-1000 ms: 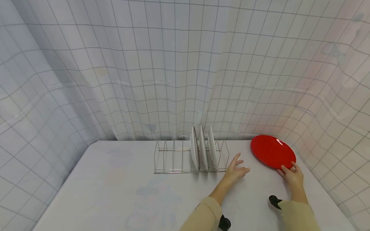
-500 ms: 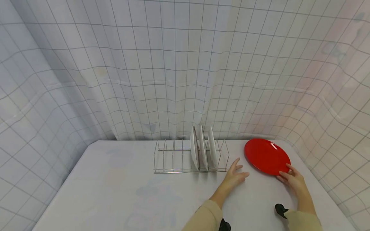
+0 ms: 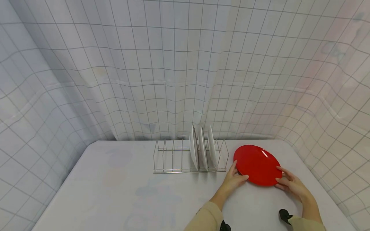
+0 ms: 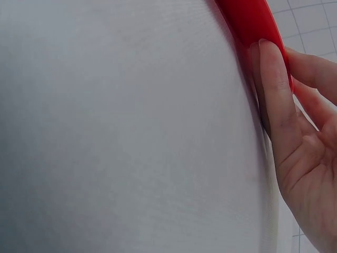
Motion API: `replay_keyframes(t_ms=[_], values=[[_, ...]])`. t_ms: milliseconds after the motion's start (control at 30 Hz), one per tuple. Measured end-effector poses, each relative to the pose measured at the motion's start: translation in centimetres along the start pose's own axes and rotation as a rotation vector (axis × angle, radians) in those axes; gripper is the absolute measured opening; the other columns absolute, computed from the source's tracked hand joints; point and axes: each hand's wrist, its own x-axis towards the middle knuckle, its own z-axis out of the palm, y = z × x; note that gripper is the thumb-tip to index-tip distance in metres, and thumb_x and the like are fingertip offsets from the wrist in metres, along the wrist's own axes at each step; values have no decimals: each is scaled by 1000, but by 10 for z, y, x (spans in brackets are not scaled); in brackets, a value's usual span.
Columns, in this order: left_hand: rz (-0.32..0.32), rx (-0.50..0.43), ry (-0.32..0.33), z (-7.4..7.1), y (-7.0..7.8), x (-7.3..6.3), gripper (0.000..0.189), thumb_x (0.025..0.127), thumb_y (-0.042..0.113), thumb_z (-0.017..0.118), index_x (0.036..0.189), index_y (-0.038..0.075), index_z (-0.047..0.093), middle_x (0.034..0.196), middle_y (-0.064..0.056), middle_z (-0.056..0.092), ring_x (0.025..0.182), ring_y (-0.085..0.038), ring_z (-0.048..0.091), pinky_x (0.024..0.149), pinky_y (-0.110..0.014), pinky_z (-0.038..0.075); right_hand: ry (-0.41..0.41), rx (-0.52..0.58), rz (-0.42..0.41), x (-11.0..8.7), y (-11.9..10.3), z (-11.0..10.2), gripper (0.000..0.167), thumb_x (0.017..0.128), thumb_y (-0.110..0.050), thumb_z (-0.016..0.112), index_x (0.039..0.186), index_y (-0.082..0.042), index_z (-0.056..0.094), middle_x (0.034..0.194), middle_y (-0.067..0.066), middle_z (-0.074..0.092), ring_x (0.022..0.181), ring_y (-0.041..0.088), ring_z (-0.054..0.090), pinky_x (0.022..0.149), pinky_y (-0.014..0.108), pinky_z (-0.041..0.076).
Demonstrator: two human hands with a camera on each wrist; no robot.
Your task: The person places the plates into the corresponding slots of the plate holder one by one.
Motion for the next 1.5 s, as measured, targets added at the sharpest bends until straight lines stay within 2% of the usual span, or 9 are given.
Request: replay_keyframes(t_ms=[133, 367, 633, 733, 833, 1033, 1167, 1300, 1500], values=[[13, 22, 18, -1, -1, -1, 82, 78, -7, 66, 145, 12, 24, 118, -10, 49, 88, -17, 59, 79, -37, 54, -10, 39, -7, -1, 0, 2, 57, 91, -5, 54, 139, -25, 30, 105, -3, 46, 86, 8, 60, 78, 25, 54], [44, 19, 28, -2, -2, -3, 82, 77, -10, 65, 145, 13, 25, 116, -8, 45, 80, -16, 59, 76, -38, 55, -15, 38, 11, -4, -3, 5, 81, 90, -4, 55, 147, -14, -2, 101, -15, 53, 88, 6, 60, 78, 25, 54], [59, -110, 49, -1, 2, -8, 79, 79, -6, 65, 143, 24, 29, 119, -6, 44, 90, -22, 59, 75, -41, 55, 23, -58, -30, -7, -15, 13, 78, 91, -7, 54, 148, -19, 2, 100, -11, 51, 85, 6, 59, 76, 23, 54], [100, -165, 37, 2, 5, -7, 81, 79, -7, 64, 143, 26, 27, 122, -5, 45, 93, -23, 58, 75, -43, 54, 18, -79, -65, -7, -26, 15, 77, 92, -8, 53, 148, -20, 2, 101, -13, 51, 86, 5, 59, 76, 21, 53], [147, -190, 3, 7, 12, -7, 82, 80, -6, 64, 144, 28, 26, 124, -4, 44, 93, -23, 59, 77, -45, 53, -6, -44, -113, -9, -37, 16, 76, 93, -5, 50, 148, -20, 1, 102, -13, 52, 86, 6, 60, 76, 23, 54], [230, -236, -133, 13, 41, -9, 77, 85, 1, 61, 140, 43, 27, 126, -4, 43, 98, -25, 59, 82, -47, 50, -82, 124, -224, -9, -58, 21, 73, 93, 4, 44, 148, -19, 2, 104, -8, 57, 87, 11, 64, 75, 27, 54], [269, -264, -191, 13, 66, -14, 76, 87, 7, 61, 141, 45, 23, 128, -6, 44, 104, -26, 57, 80, -44, 52, -121, 174, -305, -5, -77, 28, 70, 93, 6, 40, 148, -20, 6, 105, -6, 58, 90, 11, 64, 76, 27, 53], [323, -268, -203, 10, 93, -21, 77, 87, 6, 60, 143, 40, 20, 126, -8, 45, 104, -26, 57, 76, -43, 53, -146, 159, -375, -1, -99, 39, 67, 93, 7, 39, 148, -18, 11, 107, -4, 58, 91, 11, 63, 76, 28, 53], [385, -303, -160, -3, 133, -36, 79, 85, -1, 59, 145, 34, 20, 123, -12, 46, 100, -26, 58, 74, -45, 53, -146, 111, -420, 7, -131, 65, 64, 93, 5, 41, 147, -15, 13, 111, -3, 55, 94, 12, 61, 73, 30, 55]])
